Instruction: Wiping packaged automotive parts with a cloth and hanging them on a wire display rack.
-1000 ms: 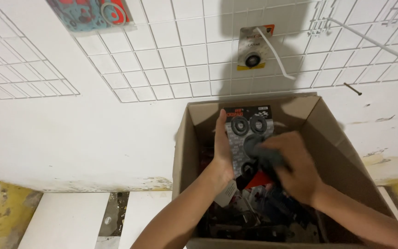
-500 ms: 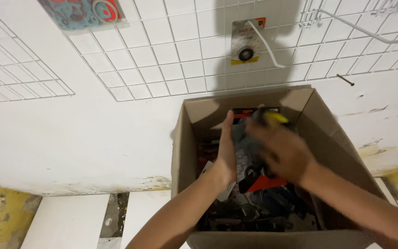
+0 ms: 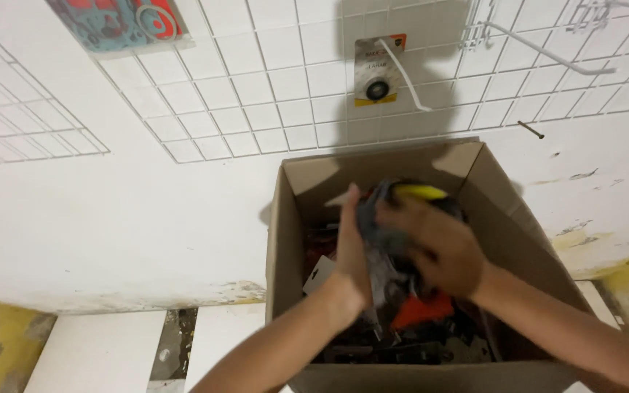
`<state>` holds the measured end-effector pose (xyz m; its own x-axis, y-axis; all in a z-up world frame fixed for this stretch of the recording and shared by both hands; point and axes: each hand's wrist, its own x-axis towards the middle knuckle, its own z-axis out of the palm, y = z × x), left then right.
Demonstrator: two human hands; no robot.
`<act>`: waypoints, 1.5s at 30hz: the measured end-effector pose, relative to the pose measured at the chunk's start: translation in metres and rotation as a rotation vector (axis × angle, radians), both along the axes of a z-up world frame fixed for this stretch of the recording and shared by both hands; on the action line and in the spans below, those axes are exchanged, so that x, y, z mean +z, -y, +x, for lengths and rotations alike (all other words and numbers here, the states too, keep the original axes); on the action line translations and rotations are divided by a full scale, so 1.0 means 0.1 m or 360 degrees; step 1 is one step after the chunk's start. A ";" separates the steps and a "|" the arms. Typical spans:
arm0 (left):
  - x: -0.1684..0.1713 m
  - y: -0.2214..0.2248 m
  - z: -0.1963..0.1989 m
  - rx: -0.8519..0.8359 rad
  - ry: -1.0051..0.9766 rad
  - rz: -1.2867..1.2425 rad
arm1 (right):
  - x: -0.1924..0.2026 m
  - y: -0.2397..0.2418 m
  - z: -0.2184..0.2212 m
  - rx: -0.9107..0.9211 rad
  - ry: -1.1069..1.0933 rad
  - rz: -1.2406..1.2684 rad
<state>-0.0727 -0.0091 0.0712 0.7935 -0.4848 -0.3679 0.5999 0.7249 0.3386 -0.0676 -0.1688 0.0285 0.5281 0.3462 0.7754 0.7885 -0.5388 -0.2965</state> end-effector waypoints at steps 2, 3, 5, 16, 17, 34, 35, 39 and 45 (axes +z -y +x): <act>-0.14 -0.06 0.26 0.0032 0.0048 0.0079 | -0.07 -0.06 -0.09 0.0132 -0.0021 -0.0020; -0.36 -0.10 0.48 0.0055 0.0102 -0.0174 | -0.12 -0.06 -0.07 0.0232 0.0127 -0.0167; -0.47 -0.12 0.58 0.0070 0.0160 -0.0428 | -0.20 0.00 0.06 0.0325 0.0279 -0.0315; -1.34 -0.10 0.77 -0.0085 0.0049 -0.0296 | -0.31 -0.03 0.15 0.0149 0.0463 -0.0418; -1.15 -0.14 0.73 -0.0086 0.0045 -0.0294 | -0.30 -0.04 0.11 0.0148 0.0459 -0.0416; -0.50 -0.08 0.26 0.0056 0.0004 -0.0262 | -0.15 0.09 0.18 -0.0344 0.0202 -0.0874; -0.61 -0.06 0.29 0.0055 -0.0006 -0.0263 | -0.10 0.09 0.16 -0.0343 0.0191 -0.0876; -0.61 0.02 0.28 -0.0010 -0.0062 -0.0077 | 0.00 -0.02 0.04 -0.0346 -0.0096 -0.0259; -0.34 0.01 0.21 -0.0157 0.0110 0.0319 | -0.20 0.05 0.17 -0.0325 -0.0025 -0.0584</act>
<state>-0.0514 -0.0103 0.0371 0.7727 -0.4836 -0.4111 0.6347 0.5780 0.5129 -0.0510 -0.1736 0.0088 0.6253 0.4847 0.6116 0.6514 -0.7558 -0.0669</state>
